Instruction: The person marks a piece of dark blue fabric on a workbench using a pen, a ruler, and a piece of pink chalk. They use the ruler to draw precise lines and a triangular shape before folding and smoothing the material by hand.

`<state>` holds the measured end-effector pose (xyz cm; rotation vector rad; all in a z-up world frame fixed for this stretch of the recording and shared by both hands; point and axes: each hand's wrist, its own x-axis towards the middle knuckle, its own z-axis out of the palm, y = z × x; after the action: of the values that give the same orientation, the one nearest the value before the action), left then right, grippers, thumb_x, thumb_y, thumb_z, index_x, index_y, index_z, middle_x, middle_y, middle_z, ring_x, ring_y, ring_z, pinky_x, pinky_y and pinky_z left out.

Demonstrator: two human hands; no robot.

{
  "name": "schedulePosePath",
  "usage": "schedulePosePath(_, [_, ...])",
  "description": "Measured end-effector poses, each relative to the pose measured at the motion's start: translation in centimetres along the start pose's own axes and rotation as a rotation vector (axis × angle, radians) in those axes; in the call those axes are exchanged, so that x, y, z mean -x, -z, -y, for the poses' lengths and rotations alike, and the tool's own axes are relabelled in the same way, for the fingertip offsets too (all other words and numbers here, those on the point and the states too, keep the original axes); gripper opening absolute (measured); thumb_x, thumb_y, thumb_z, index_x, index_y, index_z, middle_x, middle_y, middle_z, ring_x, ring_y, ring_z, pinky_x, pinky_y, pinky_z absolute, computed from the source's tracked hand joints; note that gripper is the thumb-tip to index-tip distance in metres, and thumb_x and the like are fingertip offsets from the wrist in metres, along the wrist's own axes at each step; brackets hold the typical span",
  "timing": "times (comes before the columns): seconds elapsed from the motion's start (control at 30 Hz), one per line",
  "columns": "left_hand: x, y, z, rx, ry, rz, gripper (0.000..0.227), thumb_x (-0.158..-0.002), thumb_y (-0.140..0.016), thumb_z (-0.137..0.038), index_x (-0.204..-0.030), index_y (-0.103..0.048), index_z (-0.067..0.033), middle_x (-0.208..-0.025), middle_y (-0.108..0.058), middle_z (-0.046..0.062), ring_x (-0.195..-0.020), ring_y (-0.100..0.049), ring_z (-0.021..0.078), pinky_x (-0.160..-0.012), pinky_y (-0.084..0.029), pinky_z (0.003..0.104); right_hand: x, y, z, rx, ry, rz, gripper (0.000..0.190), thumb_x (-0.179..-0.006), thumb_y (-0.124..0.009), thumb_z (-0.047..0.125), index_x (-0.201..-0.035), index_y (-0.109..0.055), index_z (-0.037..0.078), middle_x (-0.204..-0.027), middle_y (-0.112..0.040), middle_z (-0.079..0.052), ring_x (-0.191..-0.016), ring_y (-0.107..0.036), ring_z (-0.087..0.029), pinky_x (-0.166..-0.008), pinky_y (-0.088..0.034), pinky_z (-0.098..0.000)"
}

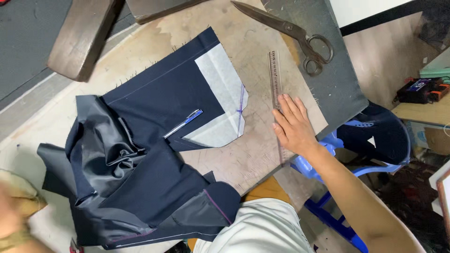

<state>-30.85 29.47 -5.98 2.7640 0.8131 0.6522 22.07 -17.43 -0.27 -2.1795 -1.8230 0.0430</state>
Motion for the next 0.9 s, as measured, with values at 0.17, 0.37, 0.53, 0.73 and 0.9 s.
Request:
schedulePosePath(0.17, [-13.9, -1.2, -29.4, -0.267, -0.117, 0.229, 0.043, -0.067, -0.087, -0.037, -0.104, -0.073, -0.0204, -0.087, -0.070, 0.001, -0.091, -0.068, 0.0236, -0.074, -0.050, 0.038, -0.8, -0.5, -2.1, 0.045, 0.049, -0.081, 0.033, -0.101, -0.055, 0.004, -0.132, -0.063, -0.004, -0.155, -0.051, -0.026, -0.144, -0.048, -0.040, -0.119, -0.033, -0.0596])
schedulePosePath(0.37, [-14.0, -11.2, -32.2, -0.344, -0.263, 0.293, 0.007, -0.077, -0.066, -0.009, -0.083, -0.069, -0.0078, -0.069, -0.064, 0.015, -0.067, -0.062, 0.0351, -0.065, -0.042, 0.048, -1.6, -1.0, -2.2, -0.035, 0.023, -0.178, 0.028, -0.103, -0.055, 0.004, -0.127, -0.065, -0.005, -0.153, -0.055, -0.024, -0.143, -0.050, -0.038, -0.121, -0.032, -0.0572])
schedulePosePath(0.53, [-19.4, -3.6, -24.8, -0.584, 0.057, 0.232, 0.012, -0.087, -0.063, -0.020, -0.096, -0.066, -0.0134, -0.069, -0.068, 0.004, -0.065, -0.071, 0.0262, -0.059, -0.050, 0.041, -1.8, -1.1, -2.1, -0.085, 0.013, -0.249, 0.022, -0.102, -0.060, 0.009, -0.118, -0.069, -0.002, -0.151, -0.059, -0.020, -0.141, -0.054, -0.035, -0.122, -0.034, -0.0538])
schedulePosePath(0.73, [-17.0, 0.7, -13.8, -0.263, 0.752, 0.124, 0.022, -0.102, -0.060, -0.008, -0.123, -0.063, -0.0096, -0.088, -0.072, 0.023, -0.081, -0.071, 0.0479, -0.066, -0.054, 0.059, -1.2, -0.7, -2.4, -0.071, -0.046, -0.181, 0.025, -0.102, -0.058, 0.014, -0.118, -0.071, 0.000, -0.151, -0.060, -0.018, -0.143, -0.053, -0.032, -0.124, -0.033, -0.0512])
schedulePosePath(0.9, [-13.6, -3.2, -8.2, -0.533, 0.691, 0.512, 0.027, -0.094, -0.056, 0.004, -0.107, -0.072, -0.0131, -0.094, -0.076, 0.012, -0.087, -0.073, 0.0309, -0.074, -0.057, 0.046, -0.7, -1.3, -3.0, -0.041, -0.069, -0.081, 0.029, -0.102, -0.055, 0.017, -0.122, -0.070, 0.005, -0.154, -0.057, -0.017, -0.147, -0.050, -0.031, -0.128, -0.028, -0.0501])
